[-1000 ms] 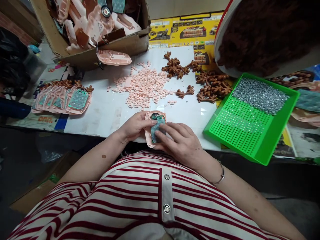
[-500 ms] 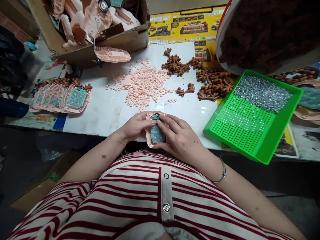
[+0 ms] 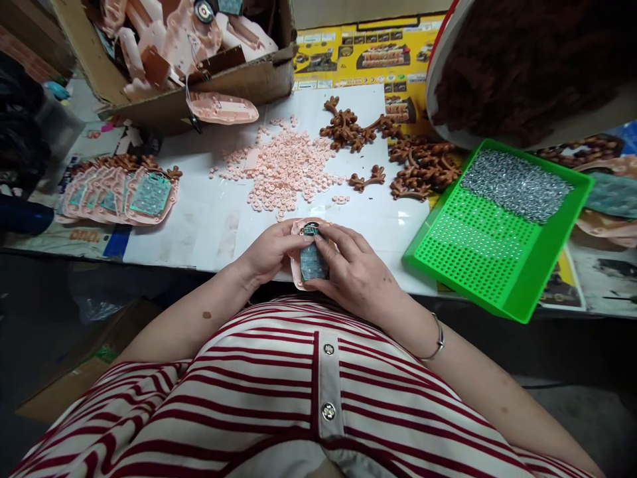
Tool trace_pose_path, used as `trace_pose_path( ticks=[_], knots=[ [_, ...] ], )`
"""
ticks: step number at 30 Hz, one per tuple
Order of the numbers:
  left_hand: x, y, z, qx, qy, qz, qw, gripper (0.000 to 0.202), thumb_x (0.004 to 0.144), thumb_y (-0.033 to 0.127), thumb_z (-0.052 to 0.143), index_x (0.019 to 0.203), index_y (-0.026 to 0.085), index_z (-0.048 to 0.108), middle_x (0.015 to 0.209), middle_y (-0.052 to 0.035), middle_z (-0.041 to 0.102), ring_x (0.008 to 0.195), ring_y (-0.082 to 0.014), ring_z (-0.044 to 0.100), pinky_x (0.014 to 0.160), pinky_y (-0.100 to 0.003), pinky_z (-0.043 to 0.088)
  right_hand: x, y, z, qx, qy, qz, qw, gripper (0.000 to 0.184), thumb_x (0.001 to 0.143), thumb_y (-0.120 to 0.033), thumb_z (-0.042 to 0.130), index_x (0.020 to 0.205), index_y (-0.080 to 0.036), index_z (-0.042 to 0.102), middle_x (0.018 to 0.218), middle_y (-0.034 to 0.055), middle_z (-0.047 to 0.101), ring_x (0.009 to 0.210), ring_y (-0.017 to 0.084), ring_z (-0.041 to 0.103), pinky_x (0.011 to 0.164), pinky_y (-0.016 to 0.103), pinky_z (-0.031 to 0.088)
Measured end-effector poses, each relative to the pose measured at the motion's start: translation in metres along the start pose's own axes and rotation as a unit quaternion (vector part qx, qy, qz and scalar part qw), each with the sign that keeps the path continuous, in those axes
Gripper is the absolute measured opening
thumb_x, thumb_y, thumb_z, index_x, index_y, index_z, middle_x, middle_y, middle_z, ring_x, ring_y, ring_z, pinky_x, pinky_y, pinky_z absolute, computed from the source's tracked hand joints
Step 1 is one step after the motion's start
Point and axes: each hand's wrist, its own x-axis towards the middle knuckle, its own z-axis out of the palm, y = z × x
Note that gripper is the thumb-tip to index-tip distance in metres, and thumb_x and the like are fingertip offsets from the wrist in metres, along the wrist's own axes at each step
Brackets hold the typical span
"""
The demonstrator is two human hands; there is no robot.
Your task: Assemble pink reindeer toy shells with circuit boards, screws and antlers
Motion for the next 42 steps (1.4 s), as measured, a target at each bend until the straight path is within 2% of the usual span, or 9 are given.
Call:
trace_pose_path(
  ticks=[6,9,14,18,21,26,42],
  knots=[
    [-0.001,-0.001,0.005,-0.058,-0.004,-0.009,0.998,0.03,0.069,0.018,0.076,0.098,0.011,0.074,0.092,-0.0079,0.074,0.081,-0.0166,0.068,0.078,-0.026,0.052,0.0,0.001,-0.002,0.012,-0.007,0.019,1.0,0.072,0.088,-0.042,0.073,0.145,-0.006,0.047,0.138,0.0288,0.059,0.131,0.039,0.055,0.104,0.062,0.055],
    [-0.004,-0.002,0.007,-0.077,-0.012,-0.016,0.997,0.039,0.065,0.014,0.077,0.103,0.014,0.071,0.097,-0.0065,0.073,0.084,-0.0171,0.068,0.079,-0.027,0.052,0.001,0.003,-0.003,0.012,0.001,0.018,1.0,0.069,0.089,-0.042,0.072,0.144,-0.008,0.048,0.137,0.0279,0.059,0.129,0.039,0.056,0.101,0.062,0.055],
    [-0.005,-0.007,0.013,-0.061,0.003,0.002,0.998,0.057,0.06,0.007,0.082,0.112,0.022,0.065,0.099,0.0007,0.069,0.091,-0.0152,0.066,0.082,-0.026,0.051,0.004,0.003,-0.002,0.012,0.014,0.03,0.999,0.069,0.088,-0.046,0.073,0.14,-0.009,0.05,0.137,0.0267,0.059,0.127,0.039,0.056,0.102,0.062,0.054],
    [-0.001,-0.009,0.015,-0.026,0.02,0.023,0.999,0.057,0.059,0.01,0.085,0.111,0.021,0.064,0.1,0.0005,0.068,0.094,-0.0163,0.065,0.086,-0.027,0.05,0.004,0.009,-0.005,0.033,-0.029,0.062,0.997,0.07,0.088,-0.052,0.07,0.143,-0.012,0.05,0.139,0.0253,0.058,0.127,0.04,0.056,0.104,0.064,0.051],
    [0.001,-0.008,0.014,-0.01,0.016,0.011,1.0,0.056,0.061,0.012,0.084,0.112,0.02,0.062,0.096,0.0008,0.067,0.089,-0.0163,0.065,0.084,-0.028,0.051,0.003,0.021,-0.012,0.089,-0.069,0.076,0.991,0.066,0.091,-0.059,0.062,0.143,-0.019,0.053,0.142,0.022,0.058,0.128,0.038,0.056,0.105,0.064,0.049],
    [0.004,-0.005,0.012,-0.025,0.004,-0.015,1.0,0.056,0.062,0.009,0.083,0.112,0.019,0.061,0.093,-0.0002,0.068,0.085,-0.0177,0.067,0.082,-0.031,0.054,0.0,0.04,-0.017,0.171,-0.093,0.086,0.977,0.052,0.099,-0.053,0.052,0.143,-0.027,0.056,0.147,0.0158,0.055,0.134,0.032,0.055,0.109,0.055,0.049],
    [0.004,-0.003,0.012,-0.031,0.009,-0.026,0.999,0.056,0.063,0.006,0.079,0.114,0.018,0.06,0.094,-0.0002,0.071,0.082,-0.0166,0.069,0.081,-0.031,0.055,-0.003,0.039,-0.005,0.177,-0.05,0.078,0.98,0.049,0.099,-0.046,0.056,0.142,-0.024,0.057,0.144,0.0172,0.057,0.134,0.03,0.056,0.108,0.052,0.051]
  ],
)
